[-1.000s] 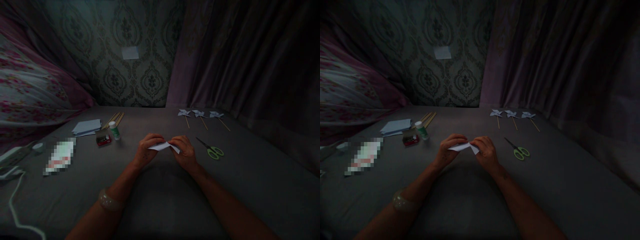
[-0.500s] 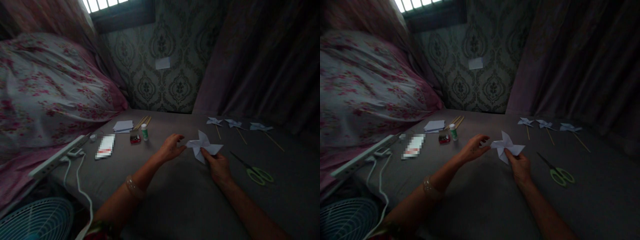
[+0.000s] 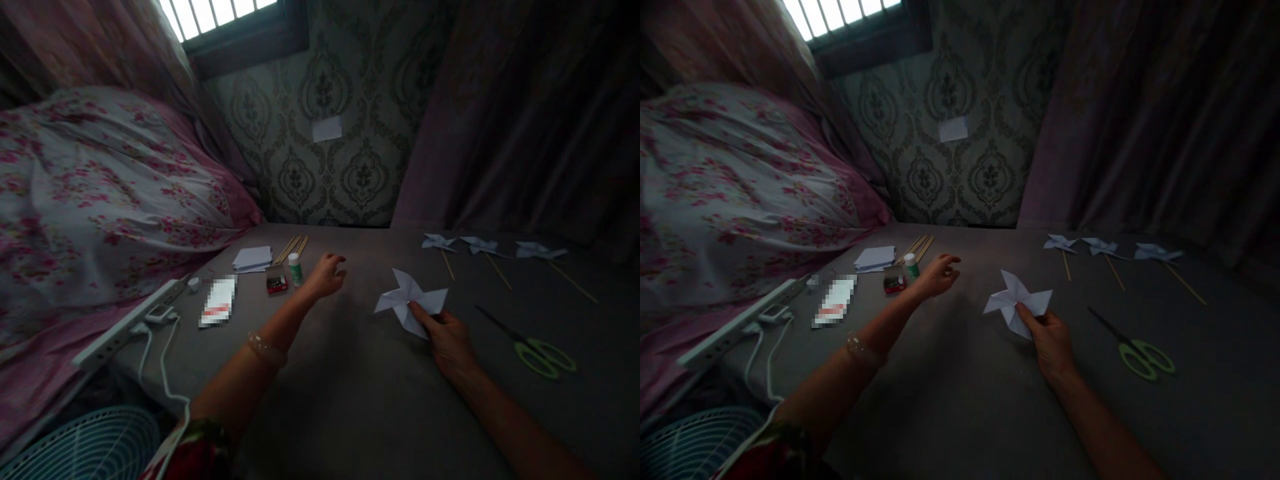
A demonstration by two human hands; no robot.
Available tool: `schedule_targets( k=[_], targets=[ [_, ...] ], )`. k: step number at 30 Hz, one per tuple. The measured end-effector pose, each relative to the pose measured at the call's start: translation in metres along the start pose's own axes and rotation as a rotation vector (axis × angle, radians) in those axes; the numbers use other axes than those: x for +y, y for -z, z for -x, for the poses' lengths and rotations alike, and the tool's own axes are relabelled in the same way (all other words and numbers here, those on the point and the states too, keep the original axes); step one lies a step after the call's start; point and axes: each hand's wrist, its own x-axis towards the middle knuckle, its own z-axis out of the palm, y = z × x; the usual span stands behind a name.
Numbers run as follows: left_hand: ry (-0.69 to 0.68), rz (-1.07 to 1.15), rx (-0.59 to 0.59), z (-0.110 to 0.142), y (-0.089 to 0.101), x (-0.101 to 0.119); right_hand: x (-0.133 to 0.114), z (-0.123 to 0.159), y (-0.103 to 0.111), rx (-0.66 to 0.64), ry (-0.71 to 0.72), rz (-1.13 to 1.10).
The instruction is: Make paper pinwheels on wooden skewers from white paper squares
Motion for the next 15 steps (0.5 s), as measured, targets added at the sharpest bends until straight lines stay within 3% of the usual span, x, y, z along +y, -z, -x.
schedule_targets(
  k=[5, 9, 15],
  targets=[
    [0.230, -0.171, 0.095, -0.033, -0.042, -0.011, -0.002, 0.001, -0.002, -0.005, -0.012, -0.053],
    [0.411, -0.304, 0.184, -0.056, -0.051, -0.036, -0.003, 0.001, -0.004, -0.028, -0.048, -0.063],
    [0.535, -0.430, 0.264, -0.080, -0.058, -0.056, -0.007, 0.002, -0.006, -0.037, -0.103, -0.065]
  ],
)
